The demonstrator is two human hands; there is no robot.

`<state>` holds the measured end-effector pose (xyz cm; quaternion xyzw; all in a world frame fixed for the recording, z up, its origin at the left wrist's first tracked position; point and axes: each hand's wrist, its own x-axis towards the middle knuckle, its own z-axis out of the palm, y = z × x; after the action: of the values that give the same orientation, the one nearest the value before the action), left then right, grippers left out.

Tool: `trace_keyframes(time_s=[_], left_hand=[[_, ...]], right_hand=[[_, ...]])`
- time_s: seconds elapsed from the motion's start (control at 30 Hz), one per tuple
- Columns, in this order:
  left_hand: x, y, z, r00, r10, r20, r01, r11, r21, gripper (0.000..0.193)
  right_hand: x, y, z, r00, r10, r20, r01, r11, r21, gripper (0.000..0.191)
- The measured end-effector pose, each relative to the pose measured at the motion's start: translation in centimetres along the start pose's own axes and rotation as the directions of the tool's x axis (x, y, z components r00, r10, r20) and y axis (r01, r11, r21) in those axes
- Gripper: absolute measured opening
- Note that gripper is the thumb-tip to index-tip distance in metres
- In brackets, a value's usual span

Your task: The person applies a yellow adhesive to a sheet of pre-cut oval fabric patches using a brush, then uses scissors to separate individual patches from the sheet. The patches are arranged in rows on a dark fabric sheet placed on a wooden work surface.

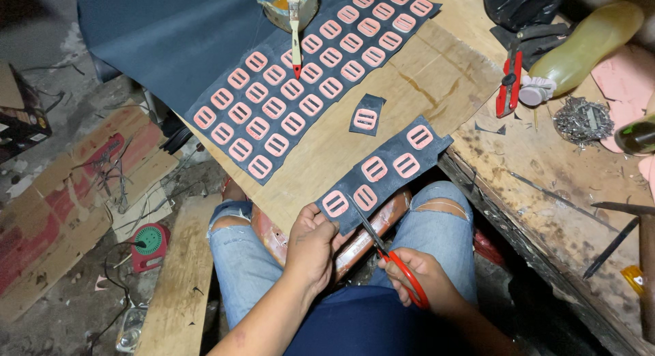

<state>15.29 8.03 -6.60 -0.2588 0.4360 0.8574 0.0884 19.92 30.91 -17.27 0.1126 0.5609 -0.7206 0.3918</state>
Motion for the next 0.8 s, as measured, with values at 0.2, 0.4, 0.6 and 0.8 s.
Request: trace_keyframes(time_s=[0.2,0.4,0.6,0.8], left_hand=[[0.1,-0.4,-0.1,1.000,0.011,0.013,-0.011,1.000,-0.005,0.040],[0.4,-0.9,-0.3,0.999,0.044,0.029,-0.046,0.997,0.060,0.039],[0.3,-1.5,-0.2,0.997,0.044,0.063,-0.057,0.973,0.226,0.044],[-0.6,-0.7,-0.1,0.994,-0.025,0.107,0.013,0.994,0.112,0.042]], right_hand=[[0.0,0.4,-0.1,0.998,-0.050,0.031,0.050,0.999,0.010,0.029],[0.3,0.6,0.1,0.997,-0.040,0.063,0.035,0.997,0.070,0.033],[1.4,-0.7,0.8,0.996,-0.080,0.037,0.080,0.997,0.003,0.031],[1.1,-2.7,2.5,0.982,-0.162,0.094,0.157,0.986,0.061,0.034]])
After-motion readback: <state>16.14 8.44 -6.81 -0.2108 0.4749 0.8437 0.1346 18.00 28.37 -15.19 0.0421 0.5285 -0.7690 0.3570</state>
